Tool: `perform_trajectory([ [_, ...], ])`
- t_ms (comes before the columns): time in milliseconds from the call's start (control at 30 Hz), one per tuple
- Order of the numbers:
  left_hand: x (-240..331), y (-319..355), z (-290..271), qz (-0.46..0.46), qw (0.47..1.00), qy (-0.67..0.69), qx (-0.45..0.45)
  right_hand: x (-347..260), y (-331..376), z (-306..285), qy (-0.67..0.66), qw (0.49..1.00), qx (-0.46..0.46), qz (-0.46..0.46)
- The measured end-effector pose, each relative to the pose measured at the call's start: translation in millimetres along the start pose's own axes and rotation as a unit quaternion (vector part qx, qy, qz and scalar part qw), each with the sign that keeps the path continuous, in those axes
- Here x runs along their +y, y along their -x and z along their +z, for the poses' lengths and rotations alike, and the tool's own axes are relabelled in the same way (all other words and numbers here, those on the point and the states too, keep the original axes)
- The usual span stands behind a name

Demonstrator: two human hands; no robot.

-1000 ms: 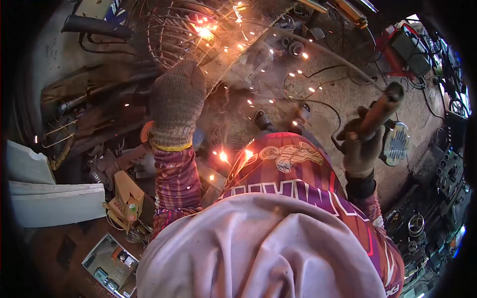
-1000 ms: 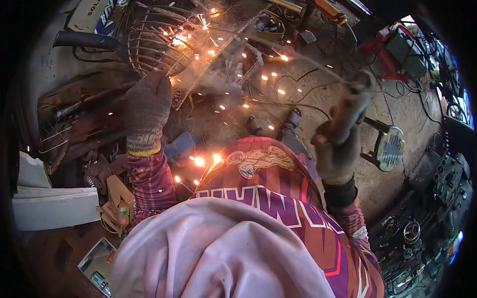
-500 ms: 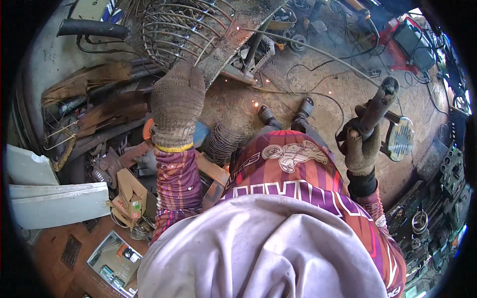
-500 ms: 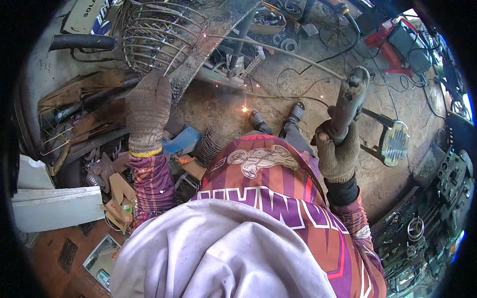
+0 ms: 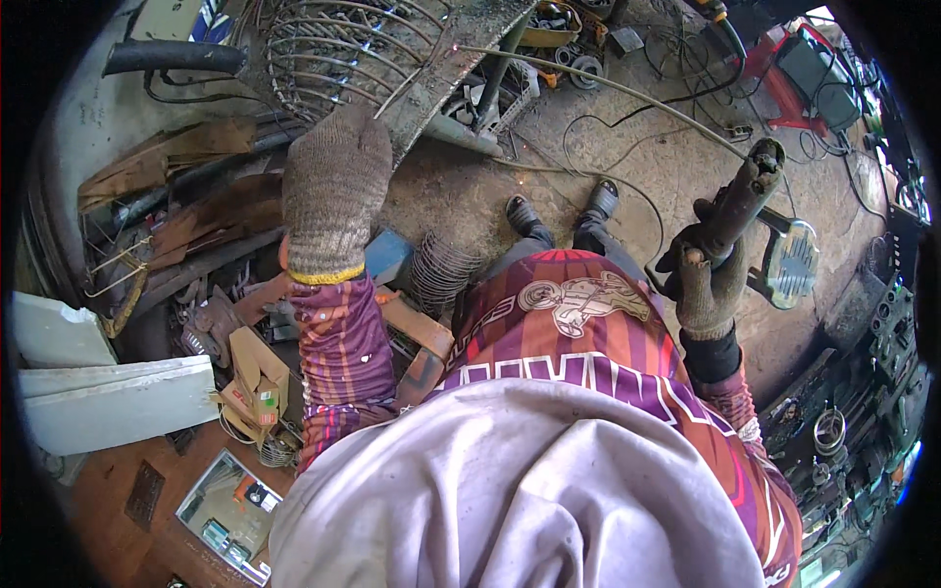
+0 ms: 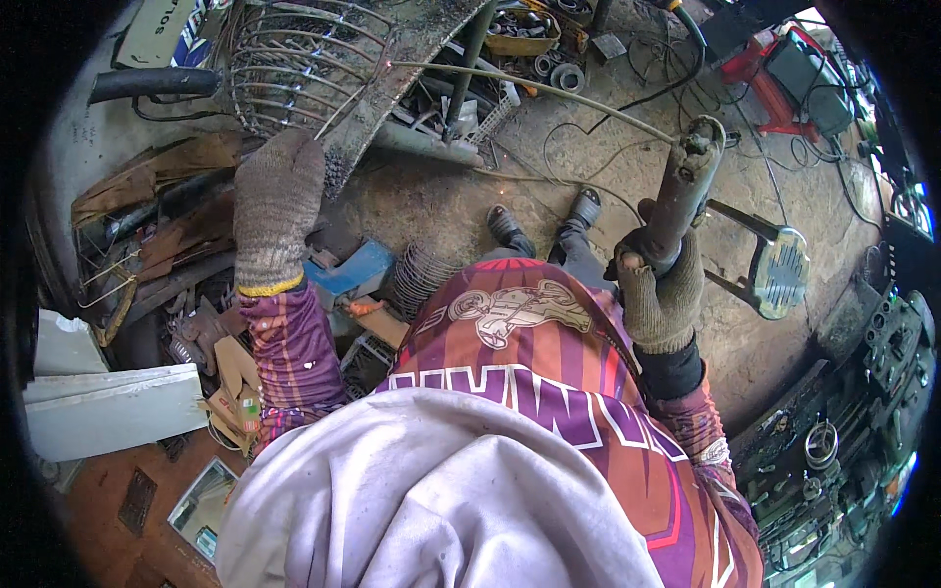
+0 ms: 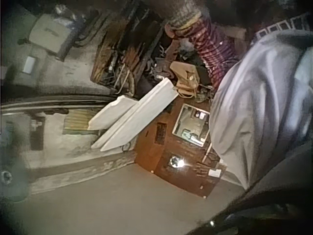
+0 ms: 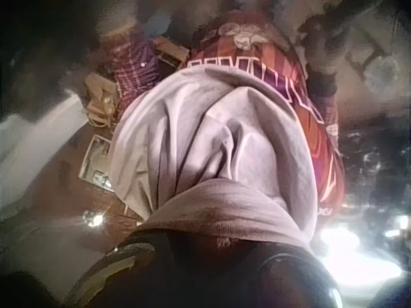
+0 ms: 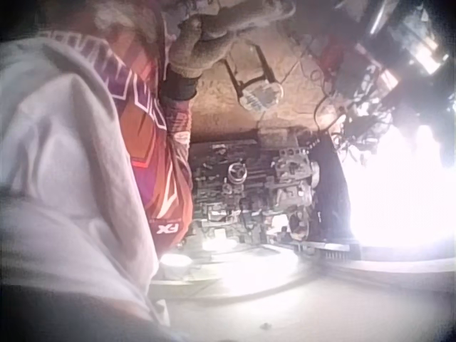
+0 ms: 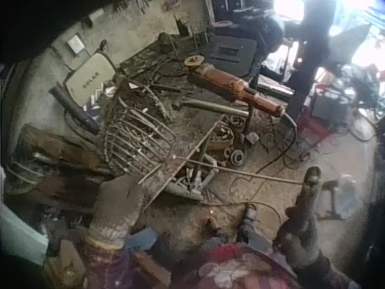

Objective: The person uses a hammer to adjust a metal wire cage on a workshop table and then secures the metal joints using a welding torch.

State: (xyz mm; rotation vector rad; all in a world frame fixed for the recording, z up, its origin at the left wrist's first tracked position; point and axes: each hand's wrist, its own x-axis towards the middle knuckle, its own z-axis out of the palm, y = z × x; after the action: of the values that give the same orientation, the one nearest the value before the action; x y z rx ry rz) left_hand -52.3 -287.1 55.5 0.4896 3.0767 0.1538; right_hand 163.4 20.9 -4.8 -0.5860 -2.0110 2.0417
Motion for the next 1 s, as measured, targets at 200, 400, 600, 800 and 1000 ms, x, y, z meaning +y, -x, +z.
perform_trajectory([
  [200, 4.7, 4.9, 6.1, 0.012, 0.998, 0.019, 0.055, 6.4, -0.2, -5.0, 0.011, 1.000, -0.015, 0.005],
  [400, -4.3, 6.5, 15.7, 0.071, 0.996, -0.009, 0.059, 4.6, -3.8, -3.2, 0.009, 0.999, -0.042, 0.030],
  [600, 2.9, 7.4, 13.6, 0.014, 0.997, 0.040, 0.061, 12.4, -7.6, -0.3, 0.052, 0.998, -0.020, 0.011],
  [800, -0.1, 5.3, 14.7, 0.021, 0.997, 0.042, 0.063, 13.1, -8.5, 4.2, 0.039, 0.999, -0.018, 0.019],
  [1000, 0.8, 4.5, 13.6, 0.012, 0.998, 0.026, 0.059, 14.7, -10.8, 7.1, 0.039, 0.998, -0.015, 0.037],
])
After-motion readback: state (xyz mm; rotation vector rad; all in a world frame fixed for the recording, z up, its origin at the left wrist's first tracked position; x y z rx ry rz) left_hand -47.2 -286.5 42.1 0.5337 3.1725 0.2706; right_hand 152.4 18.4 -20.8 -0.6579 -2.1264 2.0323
